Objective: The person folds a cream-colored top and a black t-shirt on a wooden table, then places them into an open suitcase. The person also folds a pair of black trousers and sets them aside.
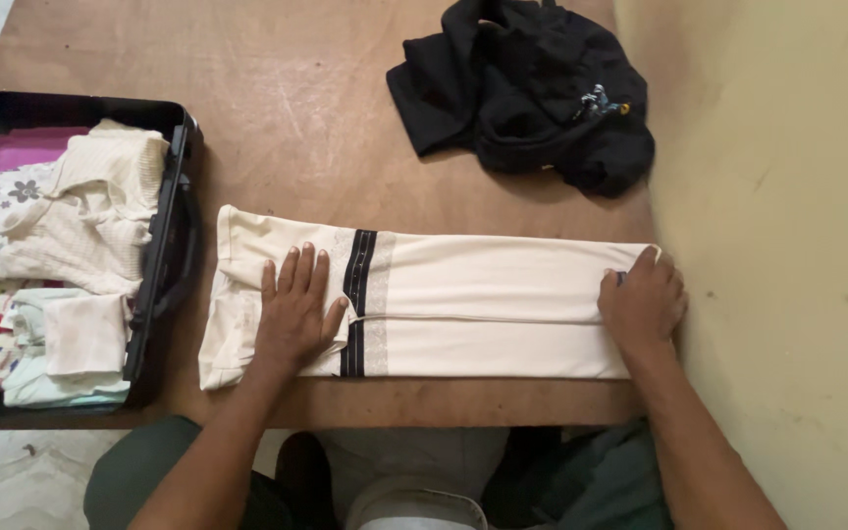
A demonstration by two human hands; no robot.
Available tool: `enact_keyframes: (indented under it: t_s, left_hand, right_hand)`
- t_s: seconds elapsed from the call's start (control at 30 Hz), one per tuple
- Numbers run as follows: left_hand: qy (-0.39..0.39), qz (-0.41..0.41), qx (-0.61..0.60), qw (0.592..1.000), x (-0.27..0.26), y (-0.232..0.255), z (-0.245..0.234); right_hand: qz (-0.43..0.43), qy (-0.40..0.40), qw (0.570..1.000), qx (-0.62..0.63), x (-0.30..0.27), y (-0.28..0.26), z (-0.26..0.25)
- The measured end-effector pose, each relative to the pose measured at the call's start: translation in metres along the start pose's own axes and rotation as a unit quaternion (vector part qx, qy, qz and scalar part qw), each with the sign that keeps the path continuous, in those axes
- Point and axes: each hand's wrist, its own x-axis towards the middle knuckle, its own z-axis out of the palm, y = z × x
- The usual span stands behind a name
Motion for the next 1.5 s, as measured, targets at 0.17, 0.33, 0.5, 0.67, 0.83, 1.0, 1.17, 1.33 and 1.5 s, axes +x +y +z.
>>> enact_keyframes:
  t_s: [0.17, 0.33, 0.5, 0.67, 0.83, 1.0, 1.17, 1.33, 1.5]
  left_hand:
    - [-0.001, 0.004, 0.005, 1.0, 0.002, 0.0, 0.0]
    - [-0.012, -0.005, 0.001, 1.0, -0.001, -0.001, 0.002]
    - [-0.015, -0.007, 0.003, 1.0, 0.0, -0.002, 0.003]
    - [-0.008, -0.003, -0.002, 1.0, 0.001, 0.0, 0.0]
    - [0.003, 0.001, -0.01, 1.0, 0.001, -0.003, -0.001]
    - [-0.024, 0.001, 0.006, 1.0, 0.006, 0.021, 0.017]
    - [0.002, 0.141, -0.167, 0.976, 0.026, 0.141, 0.052]
    - [0.005, 0.124, -0.151, 0.981, 0.029, 0.216, 0.074]
    - [0.018, 0.128, -0.128, 0.983, 0.025, 0.217, 0.077]
  right_hand:
    - [0.082, -0.083, 0.993, -0.024, -0.003, 0.018, 0.001]
    - [0.104, -0.049, 0.993, -0.037, -0.006, 0.021, 0.006]
    - [0.114, -0.07, 0.991, -0.007, -0.002, 0.019, -0.001]
    - [0.142, -0.084, 0.986, 0.029, -0.002, 0.014, -0.012]
    - [0.141, -0.108, 0.978, 0.11, 0.003, 0.014, -0.02]
    - [0.143, -0.105, 0.977, 0.118, 0.002, 0.025, -0.018]
    - [0.159, -0.114, 0.973, 0.126, 0.003, 0.027, -0.012]
    - [0.189, -0.14, 0.966, 0.111, 0.006, 0.04, -0.006]
    - [0.149, -0.115, 0.971, 0.148, 0.006, 0.041, -0.017]
